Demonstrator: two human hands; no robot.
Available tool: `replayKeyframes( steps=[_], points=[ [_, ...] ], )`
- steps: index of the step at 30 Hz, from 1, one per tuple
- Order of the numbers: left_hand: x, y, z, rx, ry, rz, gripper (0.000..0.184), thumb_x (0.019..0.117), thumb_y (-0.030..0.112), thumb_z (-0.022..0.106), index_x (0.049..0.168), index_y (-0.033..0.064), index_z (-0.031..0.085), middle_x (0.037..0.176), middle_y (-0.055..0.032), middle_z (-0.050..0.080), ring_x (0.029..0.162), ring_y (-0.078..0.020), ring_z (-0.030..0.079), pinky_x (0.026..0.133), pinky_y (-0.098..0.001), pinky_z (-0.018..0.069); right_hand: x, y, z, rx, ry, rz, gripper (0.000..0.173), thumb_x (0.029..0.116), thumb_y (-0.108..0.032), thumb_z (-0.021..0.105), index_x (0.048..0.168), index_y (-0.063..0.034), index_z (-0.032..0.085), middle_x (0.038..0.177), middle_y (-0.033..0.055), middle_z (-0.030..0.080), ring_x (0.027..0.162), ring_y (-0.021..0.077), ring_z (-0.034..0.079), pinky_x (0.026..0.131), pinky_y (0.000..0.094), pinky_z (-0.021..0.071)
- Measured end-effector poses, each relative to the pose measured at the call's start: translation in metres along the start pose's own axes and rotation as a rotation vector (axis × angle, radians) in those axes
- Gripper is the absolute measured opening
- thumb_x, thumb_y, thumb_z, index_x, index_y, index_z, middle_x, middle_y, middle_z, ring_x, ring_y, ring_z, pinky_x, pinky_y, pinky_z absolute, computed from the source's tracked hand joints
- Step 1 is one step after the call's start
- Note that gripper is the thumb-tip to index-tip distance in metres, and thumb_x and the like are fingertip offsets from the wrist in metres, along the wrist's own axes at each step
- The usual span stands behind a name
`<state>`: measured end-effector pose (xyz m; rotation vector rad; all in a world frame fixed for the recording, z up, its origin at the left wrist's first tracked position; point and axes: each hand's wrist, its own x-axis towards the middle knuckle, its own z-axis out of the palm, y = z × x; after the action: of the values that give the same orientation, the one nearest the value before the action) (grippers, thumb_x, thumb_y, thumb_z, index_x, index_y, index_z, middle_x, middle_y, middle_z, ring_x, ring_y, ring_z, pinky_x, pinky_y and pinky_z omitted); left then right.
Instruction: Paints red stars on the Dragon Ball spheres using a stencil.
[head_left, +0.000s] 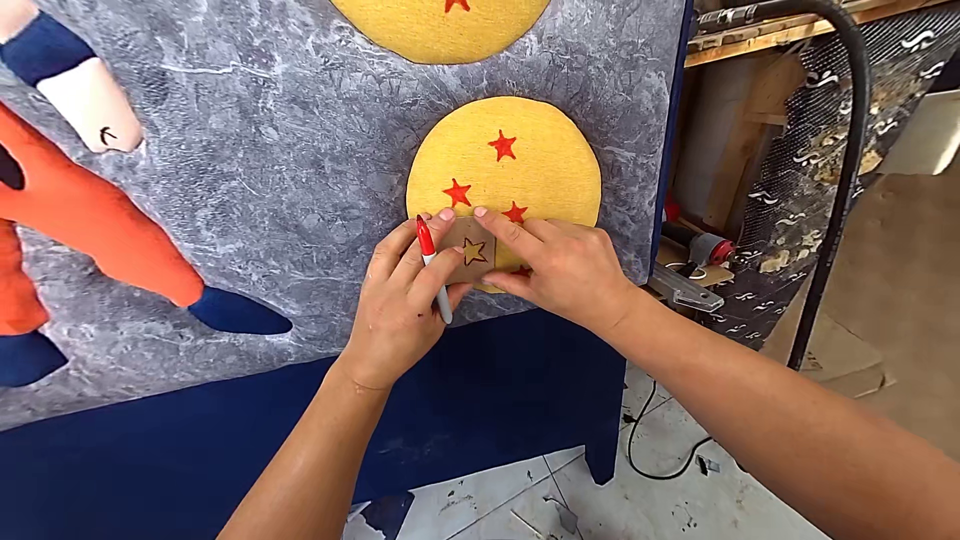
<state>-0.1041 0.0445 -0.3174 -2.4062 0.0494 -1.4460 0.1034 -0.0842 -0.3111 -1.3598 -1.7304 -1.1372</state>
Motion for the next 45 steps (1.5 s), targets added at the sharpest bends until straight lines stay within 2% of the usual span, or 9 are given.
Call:
replayKeyframes(
  steps=[4, 16, 21, 36, 45],
  points=[
    [0.004, 0.001, -0.004, 0.015, -0.043, 0.008, 0.038, 0.0928, 0.021, 0.077, 0.126, 0.0076, 0.064, 0.155, -0.0129, 0.051, 0.144, -0.0354, 0.046, 0.117, -0.0483, 0.0400, -0.001, 0.000, 0.002, -0.017, 0.028, -0.008, 0.063, 0.0914, -0.052, 0.071, 0.144, -0.0187, 0.062, 0.075, 0.0040, 0.062, 0.060, 0.0209, 0.058, 0.050, 0.0336, 0.0444],
    [0.003, 0.004, -0.004, 0.055, -0.064, -0.010, 0.033, 0.0952, 0.022, 0.074, 0.124, 0.0079, 0.066, 0.154, -0.0114, 0.052, 0.145, -0.0342, 0.045, 0.118, -0.0481, 0.0390, -0.002, -0.005, 0.005, -0.082, 0.019, 0.007, 0.061, 0.0942, -0.056, 0.066, 0.146, -0.0244, 0.061, 0.074, 0.0045, 0.060, 0.062, 0.0223, 0.058, 0.051, 0.0336, 0.0434],
    [0.001, 0.004, -0.002, 0.053, -0.051, -0.045, 0.040, 0.0941, 0.023, 0.076, 0.130, 0.0092, 0.065, 0.156, -0.0094, 0.051, 0.145, -0.0314, 0.046, 0.119, -0.0474, 0.0394, -0.002, -0.008, 0.005, -0.107, -0.011, 0.022, 0.060, 0.0961, -0.055, 0.064, 0.147, -0.0235, 0.060, 0.073, 0.0050, 0.061, 0.063, 0.0235, 0.059, 0.054, 0.0346, 0.0455],
    [0.001, -0.003, -0.004, -0.007, -0.008, -0.019, 0.042, 0.0917, 0.022, 0.079, 0.129, 0.0095, 0.065, 0.154, -0.0106, 0.054, 0.142, -0.0298, 0.050, 0.117, -0.0461, 0.0434, -0.003, -0.003, 0.007, -0.058, 0.041, 0.001, 0.060, 0.0940, -0.055, 0.067, 0.145, -0.0230, 0.062, 0.072, 0.0037, 0.062, 0.062, 0.0215, 0.059, 0.053, 0.0338, 0.0453],
    [0.005, -0.004, -0.012, -0.010, -0.047, 0.020, 0.039, 0.0925, 0.020, 0.078, 0.127, 0.0084, 0.065, 0.153, -0.0116, 0.054, 0.140, -0.0308, 0.053, 0.115, -0.0462, 0.0451, -0.005, -0.001, 0.009, -0.035, 0.070, -0.011, 0.064, 0.0923, -0.057, 0.068, 0.146, -0.0237, 0.061, 0.071, 0.0030, 0.061, 0.060, 0.0204, 0.057, 0.052, 0.0329, 0.0437]
  ],
)
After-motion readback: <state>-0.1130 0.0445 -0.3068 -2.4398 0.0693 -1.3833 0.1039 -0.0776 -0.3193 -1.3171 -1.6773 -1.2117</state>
